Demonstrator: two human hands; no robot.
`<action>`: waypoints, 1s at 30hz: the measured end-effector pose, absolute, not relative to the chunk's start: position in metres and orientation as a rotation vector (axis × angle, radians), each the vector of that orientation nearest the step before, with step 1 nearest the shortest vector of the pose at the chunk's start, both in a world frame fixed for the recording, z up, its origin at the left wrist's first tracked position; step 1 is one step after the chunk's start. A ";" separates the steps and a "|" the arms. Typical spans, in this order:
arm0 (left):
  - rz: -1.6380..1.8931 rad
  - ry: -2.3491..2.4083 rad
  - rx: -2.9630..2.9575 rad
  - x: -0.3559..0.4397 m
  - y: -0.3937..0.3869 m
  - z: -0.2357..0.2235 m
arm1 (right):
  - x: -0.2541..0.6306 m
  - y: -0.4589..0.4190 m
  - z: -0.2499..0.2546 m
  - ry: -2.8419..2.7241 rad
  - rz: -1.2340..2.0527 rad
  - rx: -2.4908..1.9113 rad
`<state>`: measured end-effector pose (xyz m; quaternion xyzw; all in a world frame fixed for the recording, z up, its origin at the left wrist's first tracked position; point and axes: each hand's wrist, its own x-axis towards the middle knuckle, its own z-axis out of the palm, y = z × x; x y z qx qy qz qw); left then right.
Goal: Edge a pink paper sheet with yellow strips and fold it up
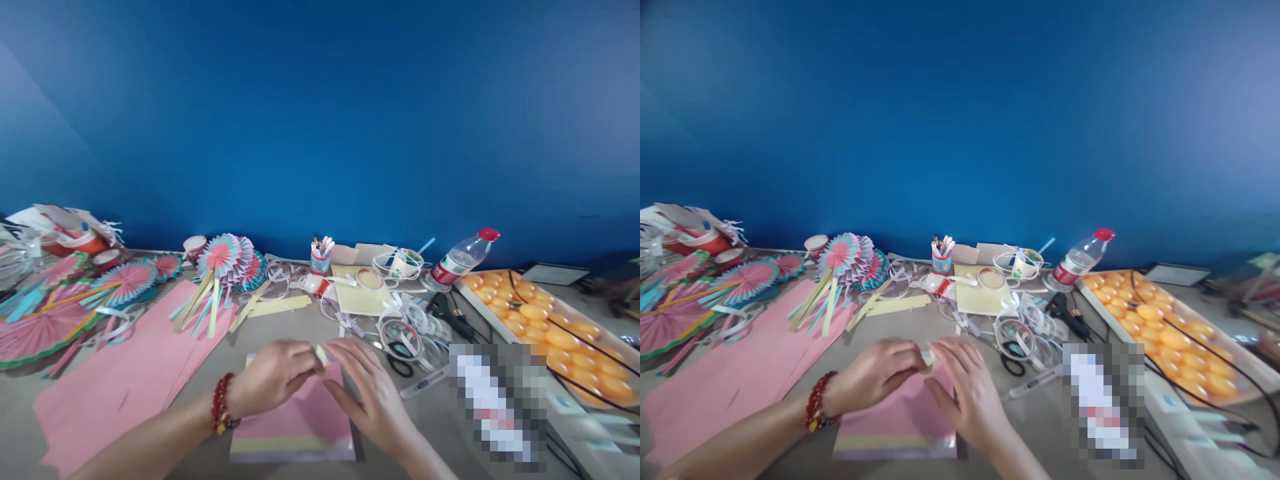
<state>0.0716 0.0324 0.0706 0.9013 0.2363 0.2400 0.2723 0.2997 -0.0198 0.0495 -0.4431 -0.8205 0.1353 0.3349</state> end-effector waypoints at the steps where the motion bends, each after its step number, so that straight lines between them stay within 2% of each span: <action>1: 0.647 0.602 2.410 0.076 0.028 0.074 | 0.295 -0.019 0.052 -2.143 0.429 -1.122; 5: 0.728 0.590 2.313 0.079 0.030 0.082 | 0.288 -0.011 0.057 -1.989 0.749 -1.224; 8: 0.830 0.660 2.255 0.075 0.040 0.081 | 0.295 -0.001 0.060 -1.902 0.832 -1.343; 13: 1.046 0.946 2.252 0.069 0.036 0.048 | 0.314 0.017 0.045 -1.794 1.003 -1.333; 20: 0.570 0.733 2.785 0.069 0.019 -0.010 | 0.329 0.016 0.006 -1.720 1.199 -1.428; 27: 0.376 0.786 2.869 0.058 0.012 -0.018 | 0.331 0.008 0.007 -1.783 1.466 -1.446; 30: 0.336 0.801 2.893 0.054 0.007 -0.019 | 0.325 0.003 0.008 -1.863 1.463 -1.426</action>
